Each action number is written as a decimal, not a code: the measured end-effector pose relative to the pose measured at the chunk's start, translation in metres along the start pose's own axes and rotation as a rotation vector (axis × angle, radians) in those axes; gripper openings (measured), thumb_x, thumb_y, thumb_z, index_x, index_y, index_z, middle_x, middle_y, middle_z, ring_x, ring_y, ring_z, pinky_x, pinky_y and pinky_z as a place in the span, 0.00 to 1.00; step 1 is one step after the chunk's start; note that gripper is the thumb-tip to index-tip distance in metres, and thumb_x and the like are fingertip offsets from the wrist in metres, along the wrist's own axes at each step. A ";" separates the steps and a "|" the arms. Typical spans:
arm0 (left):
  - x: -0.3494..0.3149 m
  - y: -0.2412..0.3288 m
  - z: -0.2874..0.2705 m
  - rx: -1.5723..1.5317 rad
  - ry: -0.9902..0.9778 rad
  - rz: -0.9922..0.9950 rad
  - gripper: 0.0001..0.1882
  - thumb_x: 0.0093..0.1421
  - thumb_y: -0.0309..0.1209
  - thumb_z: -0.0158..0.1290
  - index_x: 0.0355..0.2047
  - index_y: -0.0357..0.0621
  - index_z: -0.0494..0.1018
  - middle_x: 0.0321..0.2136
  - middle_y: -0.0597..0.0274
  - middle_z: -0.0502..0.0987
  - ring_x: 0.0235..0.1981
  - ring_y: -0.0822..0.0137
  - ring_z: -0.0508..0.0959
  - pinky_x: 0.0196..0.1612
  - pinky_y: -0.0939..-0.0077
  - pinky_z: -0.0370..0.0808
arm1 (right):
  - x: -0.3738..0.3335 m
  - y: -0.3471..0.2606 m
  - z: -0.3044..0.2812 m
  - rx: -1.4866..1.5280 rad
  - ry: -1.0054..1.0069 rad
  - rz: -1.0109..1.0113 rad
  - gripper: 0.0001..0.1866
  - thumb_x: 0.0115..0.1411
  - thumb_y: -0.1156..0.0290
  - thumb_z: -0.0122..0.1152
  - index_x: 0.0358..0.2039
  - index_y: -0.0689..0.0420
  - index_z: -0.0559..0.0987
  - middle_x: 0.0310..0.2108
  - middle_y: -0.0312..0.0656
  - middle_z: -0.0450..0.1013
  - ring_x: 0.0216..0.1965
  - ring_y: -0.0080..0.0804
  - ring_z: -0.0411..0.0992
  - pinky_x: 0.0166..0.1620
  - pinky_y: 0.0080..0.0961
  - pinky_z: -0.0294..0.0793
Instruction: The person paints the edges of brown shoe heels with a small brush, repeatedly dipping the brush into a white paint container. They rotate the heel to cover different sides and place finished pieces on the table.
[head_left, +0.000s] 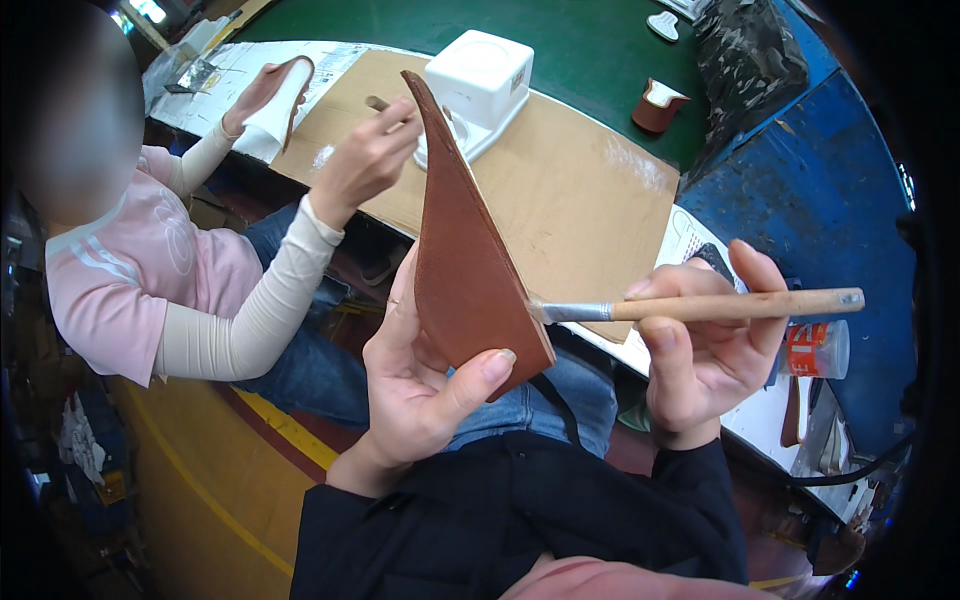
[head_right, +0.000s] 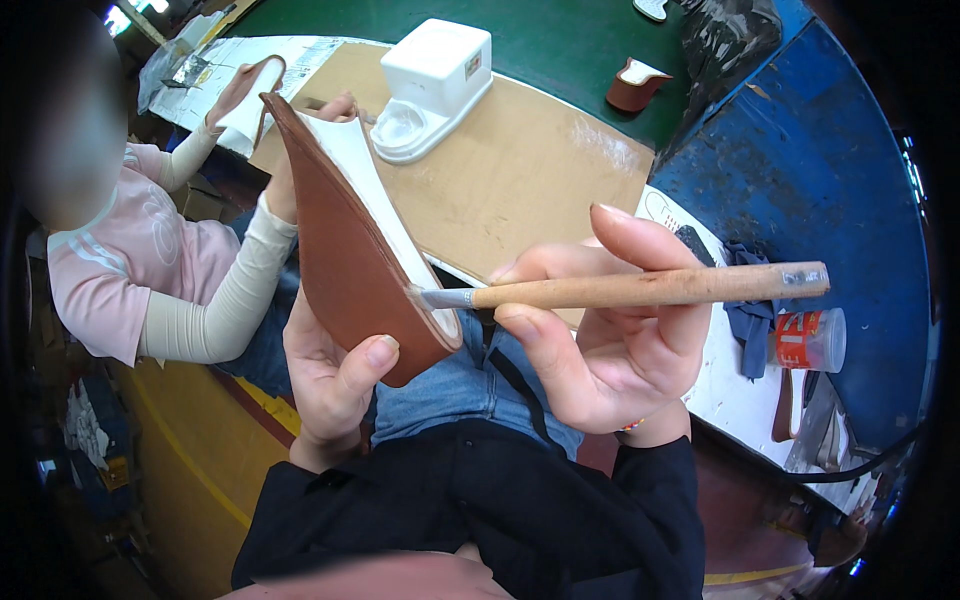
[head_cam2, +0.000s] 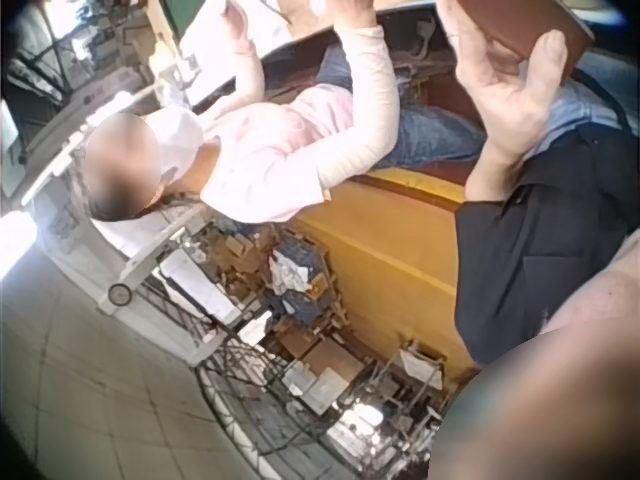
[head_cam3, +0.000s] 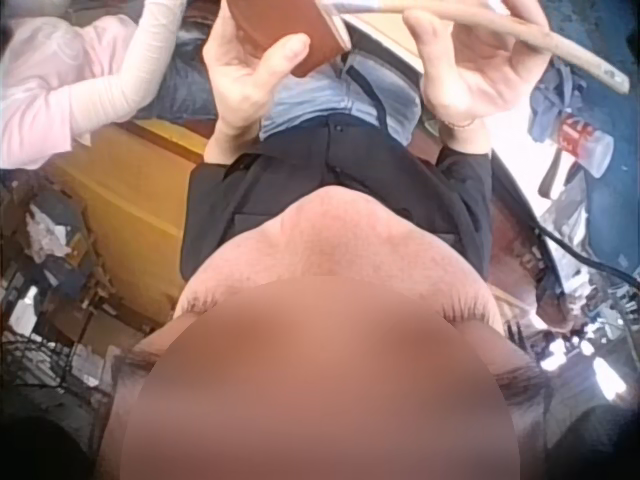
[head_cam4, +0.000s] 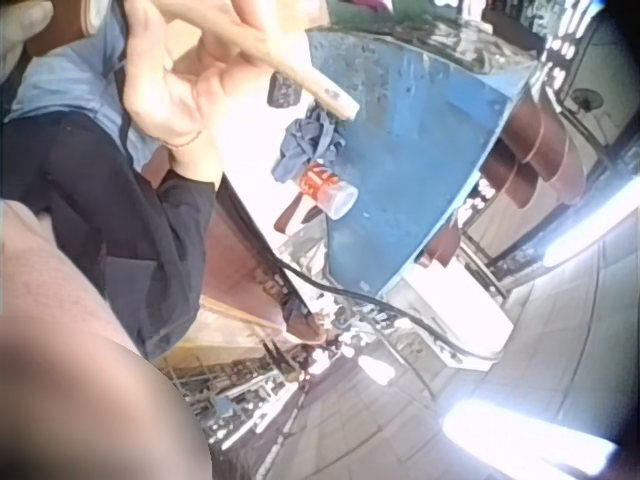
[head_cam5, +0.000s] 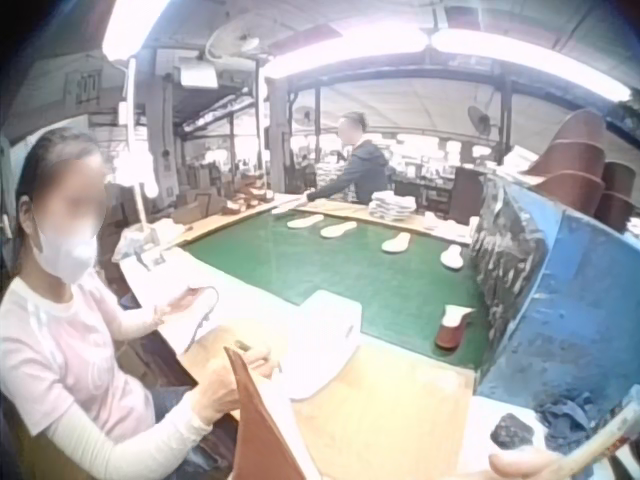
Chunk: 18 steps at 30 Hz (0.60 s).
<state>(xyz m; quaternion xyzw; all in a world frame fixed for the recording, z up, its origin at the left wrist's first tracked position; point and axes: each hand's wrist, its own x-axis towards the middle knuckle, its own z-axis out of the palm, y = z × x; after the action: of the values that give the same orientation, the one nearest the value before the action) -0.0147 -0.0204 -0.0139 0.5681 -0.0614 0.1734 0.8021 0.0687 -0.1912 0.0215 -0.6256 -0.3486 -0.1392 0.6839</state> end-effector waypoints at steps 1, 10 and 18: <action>0.000 0.000 0.000 0.007 0.001 0.010 0.40 0.50 0.17 0.53 0.61 0.32 0.44 0.52 0.53 0.62 0.51 0.68 0.67 0.53 0.74 0.65 | -0.001 0.000 -0.001 -0.012 -0.009 -0.004 0.34 0.50 0.74 0.63 0.55 0.61 0.56 0.25 0.49 0.72 0.26 0.28 0.70 0.33 0.21 0.68; 0.003 0.001 0.005 -0.019 0.040 0.002 0.39 0.51 0.18 0.52 0.60 0.32 0.45 0.51 0.54 0.63 0.50 0.68 0.67 0.52 0.75 0.65 | -0.009 0.000 -0.007 0.044 -0.031 -0.039 0.33 0.48 0.81 0.61 0.52 0.61 0.55 0.24 0.50 0.72 0.27 0.33 0.72 0.34 0.24 0.71; 0.005 0.001 0.009 -0.103 0.082 -0.003 0.37 0.52 0.18 0.51 0.60 0.32 0.46 0.49 0.55 0.66 0.48 0.69 0.69 0.51 0.75 0.65 | -0.010 0.000 -0.017 0.017 -0.140 -0.127 0.33 0.47 0.84 0.61 0.51 0.62 0.55 0.25 0.55 0.72 0.26 0.34 0.74 0.33 0.25 0.73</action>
<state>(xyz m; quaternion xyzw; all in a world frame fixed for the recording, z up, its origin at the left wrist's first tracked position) -0.0101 -0.0271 -0.0083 0.5187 -0.0366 0.1921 0.8323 0.0669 -0.2101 0.0154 -0.6047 -0.4357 -0.1352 0.6529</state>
